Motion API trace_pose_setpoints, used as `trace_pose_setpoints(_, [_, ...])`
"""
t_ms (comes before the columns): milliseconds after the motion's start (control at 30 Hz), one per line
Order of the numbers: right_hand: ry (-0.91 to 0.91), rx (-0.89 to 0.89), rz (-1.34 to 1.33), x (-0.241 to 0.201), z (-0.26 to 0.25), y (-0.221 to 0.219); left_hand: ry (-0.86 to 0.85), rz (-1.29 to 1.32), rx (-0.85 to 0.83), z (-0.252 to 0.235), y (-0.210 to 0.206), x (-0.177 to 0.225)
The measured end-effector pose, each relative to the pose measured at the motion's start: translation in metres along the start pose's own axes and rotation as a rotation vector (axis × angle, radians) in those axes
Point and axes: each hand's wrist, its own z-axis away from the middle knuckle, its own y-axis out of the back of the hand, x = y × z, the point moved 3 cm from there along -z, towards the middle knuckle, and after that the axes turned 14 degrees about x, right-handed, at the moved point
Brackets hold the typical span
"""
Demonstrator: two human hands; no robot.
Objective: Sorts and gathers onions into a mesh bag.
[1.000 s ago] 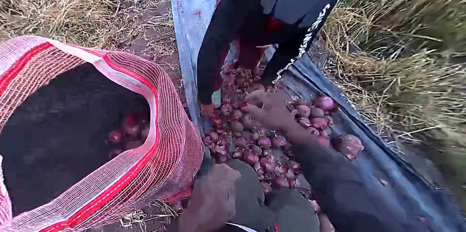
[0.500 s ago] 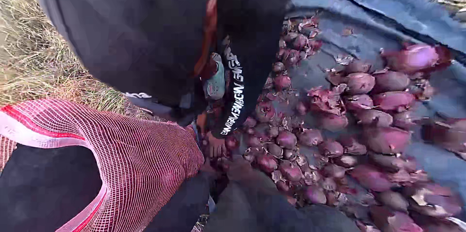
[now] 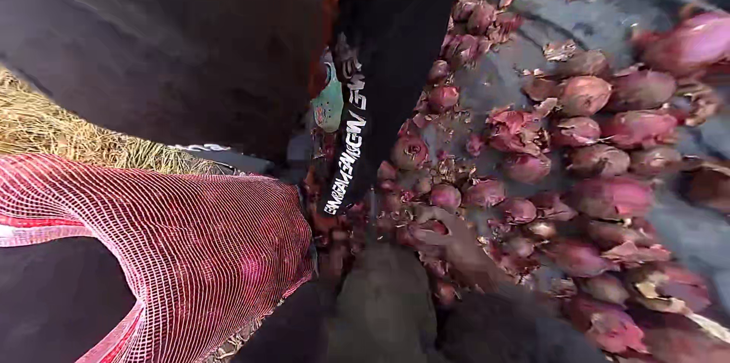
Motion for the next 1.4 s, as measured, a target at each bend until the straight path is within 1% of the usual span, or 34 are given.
trace_pose_setpoints(33, [-0.033, 0.066, -0.009, 0.008, 0.006, 0.016, 0.024, 0.126, 0.088, 0.011, -0.001, 0.014])
trace_pose_setpoints(67, [-0.038, 0.100, 0.082, 0.012, 0.011, 0.028, 0.050, 0.184, 0.117, 0.027, 0.003, 0.032])
trace_pose_setpoints(100, [-0.024, 0.100, 0.230, 0.016, 0.016, 0.036, 0.069, 0.167, 0.133, 0.043, 0.008, 0.048])
trace_pose_setpoints(167, [-0.030, 0.015, 0.567, 0.024, 0.028, 0.042, 0.223, 0.024, 0.078, 0.074, 0.022, 0.074])
trace_pose_setpoints(200, [-0.054, -0.035, 0.690, 0.029, 0.032, 0.043, 0.196, 0.022, 0.024, 0.072, 0.026, 0.069])
trace_pose_setpoints(233, [-0.091, -0.061, 0.718, 0.036, 0.039, 0.045, -0.102, 0.101, 0.054, 0.046, 0.020, 0.028])
trace_pose_setpoints(267, [-0.127, -0.051, 0.643, 0.046, 0.045, 0.050, -0.420, 0.291, 0.118, 0.001, 0.003, -0.027])
trace_pose_setpoints(300, [-0.162, -0.006, 0.481, 0.059, 0.050, 0.055, -0.381, 0.398, 0.053, -0.031, -0.007, -0.054])
trace_pose_setpoints(333, [-0.227, 0.062, 0.265, 0.069, 0.057, 0.059, -0.245, 0.485, -0.029, -0.047, -0.010, -0.065])
trace_pose_setpoints(367, [-0.337, 0.112, 0.069, 0.073, 0.068, 0.061, -0.127, 0.575, -0.104, -0.052, -0.009, -0.070])
trace_pose_setpoints(400, [-0.453, 0.123, -0.044, 0.071, 0.080, 0.062, -0.052, 0.680, -0.186, -0.048, -0.007, -0.071])
trace_pose_setpoints(467, [-0.599, 0.103, -0.027, 0.064, 0.096, 0.059, 0.078, 0.887, -0.324, -0.034, 0.002, -0.067])
trace_pose_setpoints(500, [-0.614, 0.100, 0.012, 0.061, 0.101, 0.056, 0.132, 0.946, -0.358, -0.029, 0.006, -0.061])
trace_pose_setpoints(533, [-0.598, 0.115, -0.002, 0.060, 0.103, 0.053, 0.143, 0.955, -0.357, -0.029, 0.009, -0.053])
trace_pose_setpoints(567, [-0.557, 0.149, -0.085, 0.061, 0.106, 0.051, 0.100, 0.912, -0.321, -0.032, 0.009, -0.044])
trace_pose_setpoints(600, [-0.507, 0.185, -0.222, 0.063, 0.108, 0.049, 0.017, 0.827, -0.289, -0.038, 0.008, -0.034])
trace_pose_setpoints(667, [-0.438, 0.199, -0.561, 0.061, 0.116, 0.050, -0.162, 0.590, -0.215, -0.042, 0.006, -0.003])
trace_pose_setpoints(733, [-0.423, 0.176, -0.749, 0.059, 0.122, 0.055, -0.322, 0.255, -0.137, -0.043, 0.008, 0.032])
trace_pose_setpoints(767, [-0.412, 0.188, -0.746, 0.060, 0.121, 0.057, -0.385, 0.044, -0.101, -0.046, 0.008, 0.050])
trace_pose_setpoints(800, [-0.397, 0.214, -0.660, 0.060, 0.116, 0.059, -0.422, -0.167, -0.070, -0.051, 0.004, 0.066])
trace_pose_setpoints(833, [-0.370, 0.257, -0.487, 0.058, 0.111, 0.060, -0.430, -0.342, -0.063, -0.054, -0.003, 0.077])
trace_pose_setpoints(867, [-0.332, 0.300, -0.223, 0.054, 0.104, 0.060, -0.432, -0.473, -0.061, -0.056, -0.011, 0.084])
trace_pose_setpoints(900, [-0.301, 0.302, 0.121, 0.049, 0.095, 0.059, -0.461, -0.568, -0.042, -0.058, -0.018, 0.088])
trace_pose_setpoints(933, [-0.296, 0.244, 0.468, 0.040, 0.084, 0.053, -0.495, -0.639, -0.021, -0.060, -0.024, 0.087])
trace_pose_setpoints(967, [-0.285, 0.150, 0.756, 0.032, 0.073, 0.043, -0.511, -0.677, 0.002, -0.064, -0.027, 0.085])
trace_pose_setpoints(1000, [-0.236, 0.048, 0.964, 0.029, 0.060, 0.030, -0.505, -0.697, 0.018, -0.070, -0.029, 0.084])
trace_pose_setpoints(1033, [-0.160, -0.032, 1.105, 0.031, 0.049, 0.018, -0.493, -0.706, 0.034, -0.075, -0.031, 0.083])
trace_pose_setpoints(1067, [-0.106, -0.098, 1.181, 0.033, 0.042, 0.009, -0.488, -0.691, 0.028, -0.078, -0.030, 0.081])
trace_pose_setpoints(1133, [-0.058, -0.188, 1.239, 0.040, 0.032, -0.004, -0.531, -0.608, -0.067, -0.071, -0.024, 0.079])
trace_pose_setpoints(1200, [-0.059, -0.202, 1.235, 0.044, 0.023, -0.008, -0.633, -0.571, -0.131, -0.044, -0.019, 0.085])
trace_pose_setpoints(1267, [-0.063, -0.192, 1.220, 0.049, 0.016, -0.007, -0.848, -0.675, -0.130, 0.002, -0.026, 0.097])
trace_pose_setpoints(1333, [-0.107, -0.207, 1.182, 0.051, 0.014, 0.005, -1.033, -0.845, -0.178, 0.039, -0.052, 0.104])
trace_pose_setpoints(1367, [-0.149, -0.209, 1.122, 0.050, 0.011, 0.017, -1.116, -0.915, -0.188, 0.049, -0.070, 0.107])
trace_pose_setpoints(1400, [-0.179, -0.188, 1.002, 0.052, 0.012, 0.033, -1.189, -0.963, -0.189, 0.054, -0.086, 0.107])
